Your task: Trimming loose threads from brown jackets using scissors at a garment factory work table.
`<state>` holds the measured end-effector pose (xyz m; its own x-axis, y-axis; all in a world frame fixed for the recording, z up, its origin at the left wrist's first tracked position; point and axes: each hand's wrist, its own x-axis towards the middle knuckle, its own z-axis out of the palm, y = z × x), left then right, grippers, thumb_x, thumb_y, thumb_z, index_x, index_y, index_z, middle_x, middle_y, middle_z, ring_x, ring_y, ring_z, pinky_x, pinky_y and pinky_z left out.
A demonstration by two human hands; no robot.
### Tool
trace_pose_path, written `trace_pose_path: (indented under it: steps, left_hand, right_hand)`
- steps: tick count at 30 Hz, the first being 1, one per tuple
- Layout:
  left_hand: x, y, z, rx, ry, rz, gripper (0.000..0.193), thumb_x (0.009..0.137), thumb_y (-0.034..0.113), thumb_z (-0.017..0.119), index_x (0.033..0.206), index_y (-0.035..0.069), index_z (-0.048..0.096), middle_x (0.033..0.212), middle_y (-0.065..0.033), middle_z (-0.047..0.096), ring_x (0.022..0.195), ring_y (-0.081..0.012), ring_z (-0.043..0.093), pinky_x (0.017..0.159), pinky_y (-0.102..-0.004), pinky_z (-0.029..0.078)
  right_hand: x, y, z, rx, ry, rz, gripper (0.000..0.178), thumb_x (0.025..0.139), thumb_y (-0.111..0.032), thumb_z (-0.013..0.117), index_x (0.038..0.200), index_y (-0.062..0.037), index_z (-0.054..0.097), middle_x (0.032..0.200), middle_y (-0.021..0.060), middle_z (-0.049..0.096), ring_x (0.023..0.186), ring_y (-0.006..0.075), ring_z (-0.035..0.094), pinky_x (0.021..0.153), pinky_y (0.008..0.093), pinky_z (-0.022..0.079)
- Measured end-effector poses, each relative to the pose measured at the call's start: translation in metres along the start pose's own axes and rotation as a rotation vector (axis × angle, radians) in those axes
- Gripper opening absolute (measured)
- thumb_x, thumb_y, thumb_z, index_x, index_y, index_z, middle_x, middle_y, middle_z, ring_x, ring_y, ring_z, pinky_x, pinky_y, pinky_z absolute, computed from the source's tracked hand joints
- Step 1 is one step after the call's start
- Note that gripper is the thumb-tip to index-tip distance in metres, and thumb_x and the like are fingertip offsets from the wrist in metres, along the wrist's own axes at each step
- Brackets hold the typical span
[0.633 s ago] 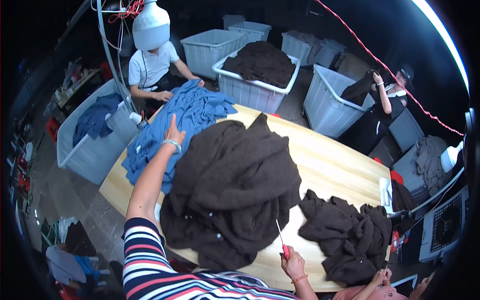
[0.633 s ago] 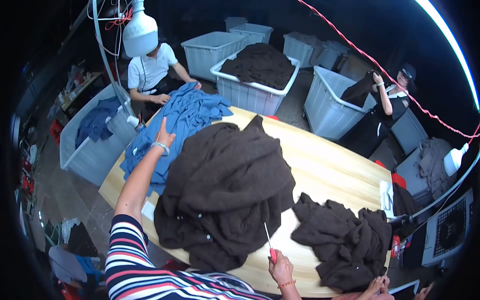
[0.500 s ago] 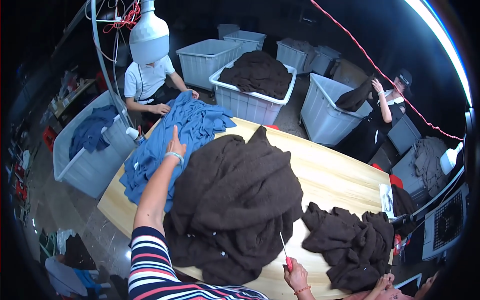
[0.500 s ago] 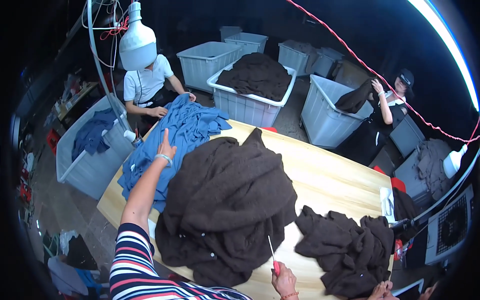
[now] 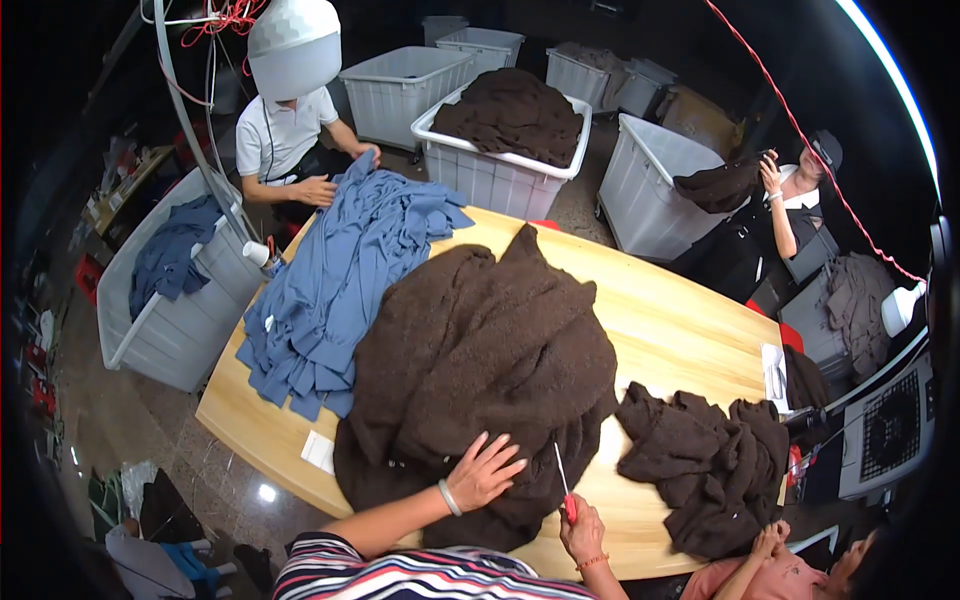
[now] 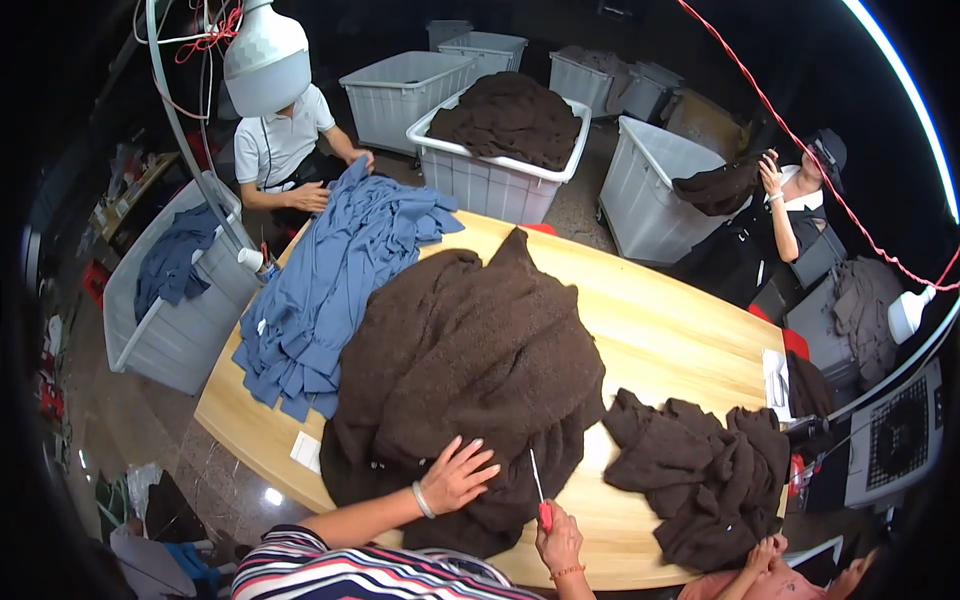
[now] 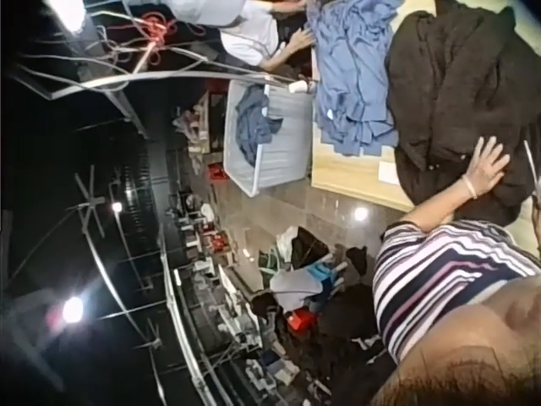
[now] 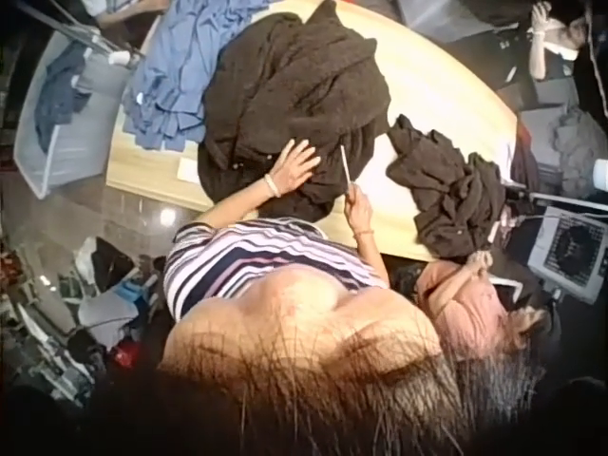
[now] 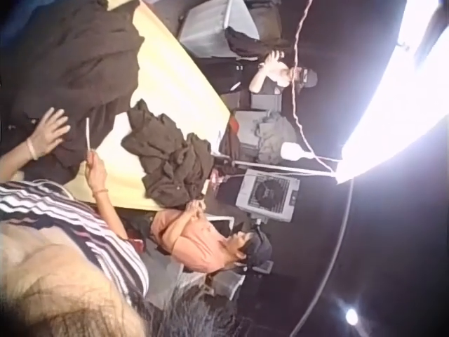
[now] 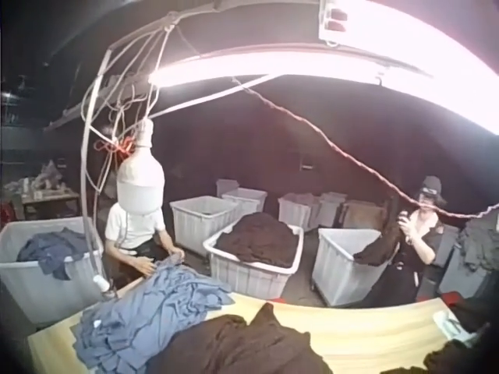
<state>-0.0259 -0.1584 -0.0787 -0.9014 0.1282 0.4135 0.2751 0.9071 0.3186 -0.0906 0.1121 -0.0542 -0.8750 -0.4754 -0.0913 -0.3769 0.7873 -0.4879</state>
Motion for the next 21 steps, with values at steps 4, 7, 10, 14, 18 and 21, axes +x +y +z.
trace_pose_path:
  steps: [4, 7, 10, 14, 18, 21]
  left_hand:
    - [-0.108, 0.037, 0.074, 0.148, -0.299, -0.172, 0.083, 0.08, 0.026, 0.07, 0.151, 0.011, 0.029, 0.158, -0.0123, 0.025, 0.144, -0.0333, 0.024, 0.112, -0.0562, 0.024]
    - [-0.093, 0.039, 0.051, 0.11, -0.388, -0.185, 0.08, 0.081, 0.026, 0.069, 0.15, 0.011, 0.031, 0.158, -0.0116, 0.024, 0.145, -0.0315, 0.024, 0.11, -0.0564, 0.029]
    - [-0.084, 0.027, 0.036, 0.016, -0.452, -0.203, 0.08, 0.083, 0.024, 0.068, 0.151, 0.013, 0.028, 0.158, -0.0113, 0.022, 0.146, -0.031, 0.022, 0.105, -0.0569, 0.035]
    - [-0.081, 0.035, 0.029, -0.012, -0.451, -0.303, 0.074, 0.085, 0.022, 0.068, 0.149, 0.012, 0.033, 0.154, -0.0154, 0.031, 0.142, -0.0336, 0.031, 0.105, -0.0524, 0.039]
    - [-0.05, 0.003, -0.033, -0.586, -0.136, -0.447, 0.042, 0.084, 0.017, 0.067, 0.124, 0.005, 0.058, 0.142, -0.0205, 0.049, 0.129, -0.0357, 0.049, 0.105, -0.0402, 0.043]
    - [0.002, -0.042, -0.132, -0.472, 0.27, -0.627, 0.041, 0.082, 0.012, 0.068, 0.122, 0.003, 0.06, 0.133, -0.0232, 0.056, 0.113, -0.0317, 0.062, 0.097, -0.0374, 0.048]
  right_hand:
    - [0.001, 0.02, 0.016, 0.018, -0.057, -0.045, 0.037, 0.085, -0.018, 0.067, 0.121, -0.0142, 0.058, 0.092, 0.0204, 0.065, 0.085, 0.0398, 0.062, 0.077, 0.0485, 0.05]
    - [-0.003, 0.043, 0.028, 0.044, -0.075, -0.085, 0.036, 0.085, -0.018, 0.067, 0.12, -0.0145, 0.058, 0.089, 0.021, 0.065, 0.084, 0.0399, 0.063, 0.075, 0.048, 0.05]
    - [-0.002, 0.041, 0.029, 0.041, -0.106, -0.108, 0.035, 0.087, -0.02, 0.066, 0.12, -0.0139, 0.057, 0.089, 0.0211, 0.065, 0.083, 0.0404, 0.063, 0.074, 0.048, 0.05]
    - [-0.002, 0.042, 0.035, 0.042, -0.138, -0.084, 0.034, 0.088, -0.022, 0.064, 0.12, -0.0145, 0.058, 0.092, 0.0189, 0.067, 0.088, 0.0394, 0.063, 0.077, 0.0482, 0.051]
    - [-0.005, 0.049, 0.032, 0.007, -0.156, -0.072, 0.034, 0.09, -0.026, 0.065, 0.12, -0.0127, 0.057, 0.089, 0.0219, 0.066, 0.084, 0.041, 0.064, 0.074, 0.0487, 0.05]
    - [-0.013, 0.059, 0.031, 0.014, -0.134, -0.073, 0.034, 0.09, -0.028, 0.065, 0.12, -0.0126, 0.057, 0.088, 0.0221, 0.065, 0.083, 0.0411, 0.064, 0.073, 0.0488, 0.05]
